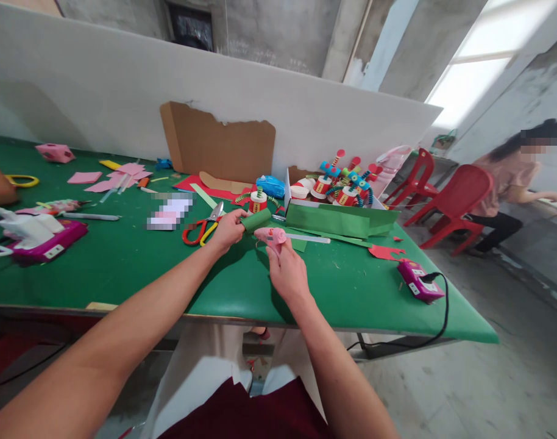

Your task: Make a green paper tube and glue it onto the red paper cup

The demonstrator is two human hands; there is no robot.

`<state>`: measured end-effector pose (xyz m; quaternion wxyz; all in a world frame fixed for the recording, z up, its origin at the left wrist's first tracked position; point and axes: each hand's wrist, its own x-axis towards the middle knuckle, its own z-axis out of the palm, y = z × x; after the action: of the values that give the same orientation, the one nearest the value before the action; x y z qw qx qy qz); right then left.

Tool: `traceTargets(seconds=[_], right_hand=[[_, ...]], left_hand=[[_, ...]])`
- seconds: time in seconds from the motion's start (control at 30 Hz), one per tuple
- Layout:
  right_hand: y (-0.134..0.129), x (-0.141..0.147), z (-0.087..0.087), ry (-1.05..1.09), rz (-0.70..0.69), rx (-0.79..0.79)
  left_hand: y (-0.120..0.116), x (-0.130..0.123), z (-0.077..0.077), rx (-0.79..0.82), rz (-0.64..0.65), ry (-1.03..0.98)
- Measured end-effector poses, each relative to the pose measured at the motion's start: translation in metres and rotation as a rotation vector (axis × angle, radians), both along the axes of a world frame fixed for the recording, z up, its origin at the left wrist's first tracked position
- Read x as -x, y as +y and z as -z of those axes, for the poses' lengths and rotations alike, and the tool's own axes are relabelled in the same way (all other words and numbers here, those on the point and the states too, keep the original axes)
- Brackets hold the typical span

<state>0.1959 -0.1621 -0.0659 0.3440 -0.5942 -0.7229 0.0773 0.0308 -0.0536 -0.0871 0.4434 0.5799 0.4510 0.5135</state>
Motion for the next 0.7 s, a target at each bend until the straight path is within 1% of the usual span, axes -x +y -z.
traceTargets(seconds=[0.07, 0.1, 0.2, 0.3, 0.37, 0.43, 0.5, 0.6, 0.7], right_hand=[[0.002, -0.006, -0.001, 0.110, 0.015, -0.003], [0.002, -0.010, -0.002, 0.192, 0.018, 0.020], [0.003, -0.023, -0.008, 0.547, -0.025, 0.180], [0.002, -0.038, -0.016, 0.934, -0.095, 0.334], [0.000, -0.051, -0.020, 1.095, -0.138, 0.410], [-0.002, -0.068, -0.022, 1.159, -0.169, 0.465], [-0.002, -0.088, -0.022, 1.163, -0.144, 0.494], [-0.002, -0.115, -0.021, 1.113, 0.017, 0.527], [-0.004, -0.136, -0.023, 1.034, 0.163, 0.552]], left_hand=[[0.000, -0.001, 0.000, 0.039, -0.005, -0.051], [0.000, -0.001, 0.000, 0.062, -0.007, -0.082], [0.001, -0.002, -0.001, 0.134, 0.011, -0.177], [0.000, -0.002, -0.002, 0.210, 0.061, -0.267], [-0.002, -0.001, -0.004, 0.261, 0.112, -0.312], [-0.005, -0.001, -0.007, 0.309, 0.165, -0.347], [-0.007, 0.000, -0.009, 0.348, 0.207, -0.376], [-0.008, 0.000, -0.011, 0.381, 0.248, -0.415], [-0.008, 0.000, -0.010, 0.390, 0.274, -0.450]])
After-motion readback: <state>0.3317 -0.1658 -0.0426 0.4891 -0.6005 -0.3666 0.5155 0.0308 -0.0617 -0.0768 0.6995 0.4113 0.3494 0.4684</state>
